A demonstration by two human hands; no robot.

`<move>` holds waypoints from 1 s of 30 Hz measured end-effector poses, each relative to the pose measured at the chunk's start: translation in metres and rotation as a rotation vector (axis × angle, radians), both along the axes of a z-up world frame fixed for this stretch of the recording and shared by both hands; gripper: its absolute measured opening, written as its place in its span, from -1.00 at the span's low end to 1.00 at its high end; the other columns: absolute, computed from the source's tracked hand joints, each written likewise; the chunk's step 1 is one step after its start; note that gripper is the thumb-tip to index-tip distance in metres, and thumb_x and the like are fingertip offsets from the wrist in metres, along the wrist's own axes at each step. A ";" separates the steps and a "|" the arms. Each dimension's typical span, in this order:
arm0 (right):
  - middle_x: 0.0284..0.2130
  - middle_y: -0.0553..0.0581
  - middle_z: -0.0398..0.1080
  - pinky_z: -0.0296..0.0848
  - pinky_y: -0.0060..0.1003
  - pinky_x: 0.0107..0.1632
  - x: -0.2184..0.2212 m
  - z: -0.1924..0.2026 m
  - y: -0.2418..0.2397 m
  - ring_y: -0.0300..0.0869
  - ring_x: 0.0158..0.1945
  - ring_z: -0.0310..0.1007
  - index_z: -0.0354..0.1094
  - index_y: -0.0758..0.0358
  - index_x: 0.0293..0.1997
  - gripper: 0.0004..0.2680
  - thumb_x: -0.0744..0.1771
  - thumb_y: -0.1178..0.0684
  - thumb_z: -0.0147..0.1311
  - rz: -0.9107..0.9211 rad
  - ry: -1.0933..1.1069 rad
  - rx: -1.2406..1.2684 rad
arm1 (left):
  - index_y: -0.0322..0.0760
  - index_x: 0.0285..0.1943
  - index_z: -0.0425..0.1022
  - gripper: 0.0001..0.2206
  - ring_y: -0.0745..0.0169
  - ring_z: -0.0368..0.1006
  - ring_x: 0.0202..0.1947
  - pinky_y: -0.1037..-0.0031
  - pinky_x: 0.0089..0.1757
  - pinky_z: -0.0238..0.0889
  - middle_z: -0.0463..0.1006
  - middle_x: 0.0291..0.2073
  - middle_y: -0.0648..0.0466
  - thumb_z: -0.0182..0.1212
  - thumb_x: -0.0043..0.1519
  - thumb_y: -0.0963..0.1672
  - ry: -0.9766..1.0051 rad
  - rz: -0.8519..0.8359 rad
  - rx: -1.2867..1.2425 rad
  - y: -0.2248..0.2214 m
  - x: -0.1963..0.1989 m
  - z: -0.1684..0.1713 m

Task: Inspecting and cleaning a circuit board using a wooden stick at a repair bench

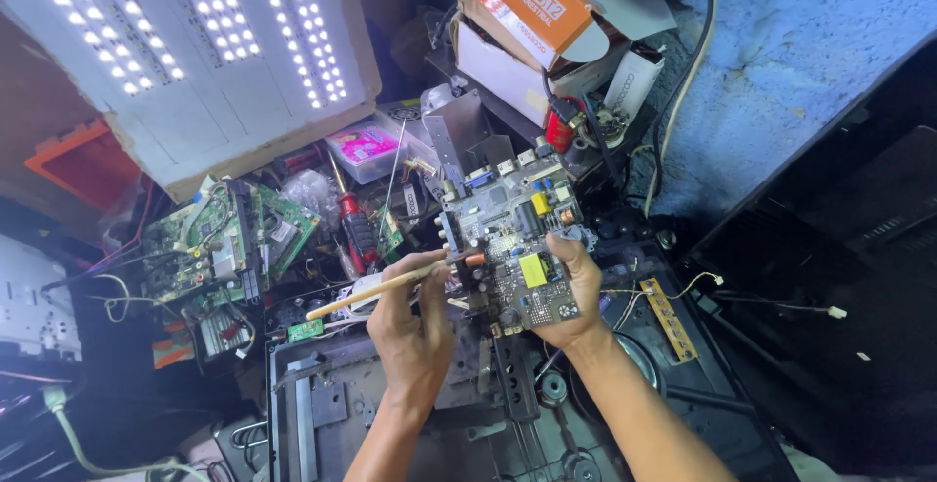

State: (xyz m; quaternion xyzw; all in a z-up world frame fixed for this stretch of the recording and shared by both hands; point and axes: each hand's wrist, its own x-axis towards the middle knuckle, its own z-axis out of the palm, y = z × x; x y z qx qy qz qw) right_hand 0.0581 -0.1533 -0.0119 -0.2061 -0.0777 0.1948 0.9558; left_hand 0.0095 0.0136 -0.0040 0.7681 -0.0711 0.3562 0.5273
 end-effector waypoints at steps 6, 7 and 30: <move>0.05 0.64 0.38 0.36 0.26 0.20 0.000 0.000 0.000 0.39 0.10 0.42 0.18 0.56 0.29 -0.53 0.30 0.00 0.08 -0.018 0.028 0.016 | -0.17 0.02 0.46 -0.89 0.23 0.61 -0.22 0.40 -0.21 0.46 0.64 -0.13 0.10 0.12 0.38 -0.13 0.056 0.008 -0.010 0.001 -0.001 0.001; 0.05 0.64 0.38 0.36 0.26 0.20 0.000 -0.003 -0.002 0.39 0.10 0.42 0.18 0.56 0.29 -0.53 0.30 0.00 0.08 -0.023 0.029 0.015 | -0.17 0.02 0.46 -0.89 0.23 0.61 -0.22 0.40 -0.21 0.46 0.64 -0.13 0.10 0.12 0.38 -0.13 0.058 0.002 -0.011 0.001 -0.001 0.001; -0.07 0.43 0.48 0.49 0.13 0.03 0.010 -0.005 0.005 0.22 -0.05 0.51 0.29 0.43 0.14 -0.67 0.29 0.07 0.00 -0.070 0.168 -0.223 | -0.09 -0.02 0.43 -0.84 0.33 0.47 -0.17 0.45 -0.17 0.44 0.59 0.07 0.09 -0.09 0.42 -0.07 0.388 -0.093 -0.535 0.005 0.009 0.008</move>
